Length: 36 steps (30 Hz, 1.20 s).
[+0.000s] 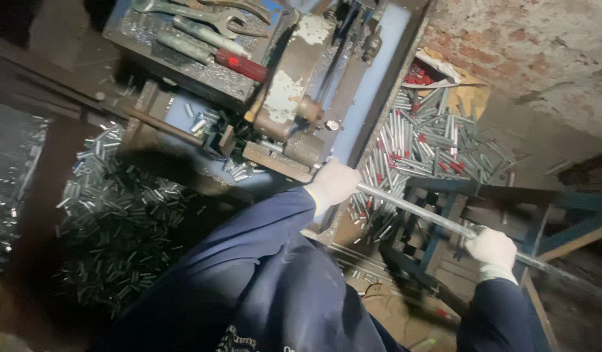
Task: The person operates a manual metal cutting machine, feeding a long metal rod into the cutter and repeatedly pulling a lever to cut the rod into small cylindrical pieces. The cut pieces fall into a collection area below the machine.
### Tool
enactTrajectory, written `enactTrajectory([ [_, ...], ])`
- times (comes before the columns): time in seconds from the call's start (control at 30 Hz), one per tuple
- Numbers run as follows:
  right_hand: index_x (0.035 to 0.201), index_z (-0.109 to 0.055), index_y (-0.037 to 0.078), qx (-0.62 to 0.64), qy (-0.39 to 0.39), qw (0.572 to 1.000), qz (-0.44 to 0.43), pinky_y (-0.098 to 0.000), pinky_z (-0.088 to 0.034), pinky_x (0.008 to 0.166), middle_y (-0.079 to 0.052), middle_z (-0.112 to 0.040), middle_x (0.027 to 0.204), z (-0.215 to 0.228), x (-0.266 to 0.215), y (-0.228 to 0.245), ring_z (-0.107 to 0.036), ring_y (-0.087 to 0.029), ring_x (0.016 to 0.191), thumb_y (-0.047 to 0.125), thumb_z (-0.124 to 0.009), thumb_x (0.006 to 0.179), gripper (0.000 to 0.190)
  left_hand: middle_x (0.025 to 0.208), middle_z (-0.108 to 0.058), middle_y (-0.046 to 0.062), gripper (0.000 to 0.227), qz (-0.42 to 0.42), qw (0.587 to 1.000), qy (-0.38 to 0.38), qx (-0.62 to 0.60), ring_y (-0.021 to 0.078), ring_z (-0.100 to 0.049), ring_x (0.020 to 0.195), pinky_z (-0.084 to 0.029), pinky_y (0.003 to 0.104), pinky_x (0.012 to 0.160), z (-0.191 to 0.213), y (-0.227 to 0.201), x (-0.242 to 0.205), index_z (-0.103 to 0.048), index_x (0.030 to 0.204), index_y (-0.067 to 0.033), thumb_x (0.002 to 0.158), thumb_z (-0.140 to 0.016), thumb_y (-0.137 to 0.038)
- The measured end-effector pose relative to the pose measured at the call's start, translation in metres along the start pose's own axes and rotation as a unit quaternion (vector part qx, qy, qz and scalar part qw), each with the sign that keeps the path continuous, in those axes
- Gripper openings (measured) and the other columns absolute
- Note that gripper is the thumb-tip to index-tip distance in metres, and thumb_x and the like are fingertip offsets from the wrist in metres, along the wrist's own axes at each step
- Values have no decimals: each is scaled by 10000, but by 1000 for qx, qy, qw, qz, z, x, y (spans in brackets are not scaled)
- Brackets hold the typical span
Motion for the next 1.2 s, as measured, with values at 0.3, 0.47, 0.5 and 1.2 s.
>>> enactTrajectory([
  [0.3, 1239, -810, 314, 52, 8, 999, 0, -423, -589, 1003, -107, -816, 1241, 24, -9, 7, -763, -352, 1167, 371, -582, 802, 496, 835, -769, -21, 315, 2, 1000, 13, 14, 258, -744, 724, -486, 461, 881, 22, 3, -4, -700, 950, -227, 1057, -587, -501],
  [0.47, 1312, -775, 267, 76, 1, 997, 5, -444, -581, 1023, -136, -806, 1270, 36, -7, 8, -757, -378, 1171, 341, -570, 837, 523, 844, -769, -14, 353, 8, 1000, 27, 7, 260, -741, 728, -480, 458, 874, 26, 7, 4, -703, 977, -217, 1051, -582, -541],
  [0.5, 1273, -790, 265, 80, -4, 997, 5, -448, -588, 1003, -142, -817, 1237, 34, -4, 7, -765, -389, 1146, 348, -564, 846, 490, 853, -775, 1, 379, 14, 1000, 24, -15, 273, -746, 742, -481, 450, 848, 26, 8, 5, -715, 980, -206, 1041, -586, -557],
  [1.2, 1050, -842, 77, 34, 78, 985, 150, -524, -618, 943, -198, -844, 1104, -1, 19, 41, -783, -380, 1138, 429, -687, 794, 463, 827, -776, 70, 315, 17, 991, -99, -93, 288, -764, 824, -488, 440, 841, 11, 10, -22, -712, 901, -166, 921, -695, -479],
])
Point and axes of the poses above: each hand's wrist, its own x-axis towards the middle knuckle, its own z-axis out of the back of the hand, y = z × x, the point moved 6 cm from there along x, towards the middle knuckle
